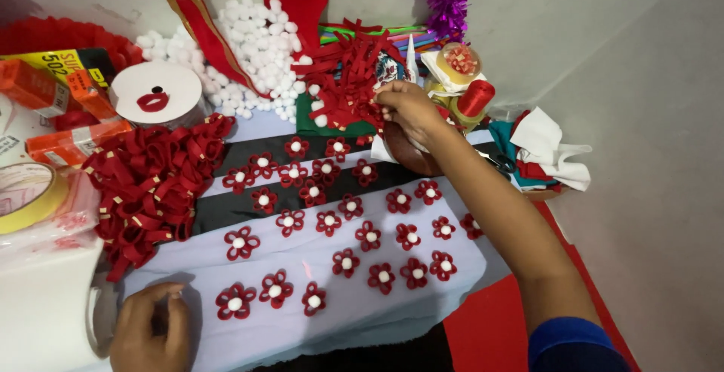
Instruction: Arranging small decorative fabric flowers into a specific pattern on a white cloth surface.
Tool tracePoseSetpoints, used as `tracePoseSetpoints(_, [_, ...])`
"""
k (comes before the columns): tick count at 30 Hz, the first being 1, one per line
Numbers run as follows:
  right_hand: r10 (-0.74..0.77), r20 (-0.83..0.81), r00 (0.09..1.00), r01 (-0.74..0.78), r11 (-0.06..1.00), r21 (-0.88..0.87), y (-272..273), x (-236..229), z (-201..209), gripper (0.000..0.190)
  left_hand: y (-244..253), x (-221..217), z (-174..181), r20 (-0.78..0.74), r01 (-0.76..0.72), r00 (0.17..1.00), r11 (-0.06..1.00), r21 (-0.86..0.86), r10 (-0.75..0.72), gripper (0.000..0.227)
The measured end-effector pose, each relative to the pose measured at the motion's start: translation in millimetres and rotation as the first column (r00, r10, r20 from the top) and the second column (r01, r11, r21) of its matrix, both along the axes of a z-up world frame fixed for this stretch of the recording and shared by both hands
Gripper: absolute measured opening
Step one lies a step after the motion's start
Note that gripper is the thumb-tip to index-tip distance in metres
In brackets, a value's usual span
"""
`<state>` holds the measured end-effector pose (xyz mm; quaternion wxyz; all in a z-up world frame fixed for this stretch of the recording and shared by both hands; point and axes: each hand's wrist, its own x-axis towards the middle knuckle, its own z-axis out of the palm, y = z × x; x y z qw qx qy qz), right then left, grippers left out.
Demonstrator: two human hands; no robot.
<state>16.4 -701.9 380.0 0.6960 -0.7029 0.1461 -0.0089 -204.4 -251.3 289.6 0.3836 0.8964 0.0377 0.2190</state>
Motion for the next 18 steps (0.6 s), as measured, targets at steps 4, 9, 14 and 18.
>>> tracePoseSetpoints(4, [-0.006, -0.028, 1.0, 0.008, 0.996, 0.089, 5, -2, 8, 0.01, 1, 1, 1, -0.032, 0.005, 0.999, 1.0, 0.0, -0.005, 0.018])
tracePoseSetpoints(9, [-0.001, -0.041, 0.999, 0.006, 0.991, 0.135, 15, -13, 24, 0.012, 1, 1, 3, -0.047, -0.006, 0.999, 1.0, -0.001, 0.006, 0.017])
tracePoseSetpoints(14, [0.023, -0.023, 0.999, -0.02, 0.994, 0.107, 4, -35, 40, 0.006, 2, 1, 0, 0.011, 0.016, 1.0, 1.0, -0.004, -0.016, 0.015])
tracePoseSetpoints(18, [0.079, 0.078, 0.994, -0.083, 0.995, 0.057, -18, -85, 56, 0.001, 4, 1, -2, 0.016, 0.034, 0.999, 0.999, -0.014, -0.033, 0.016])
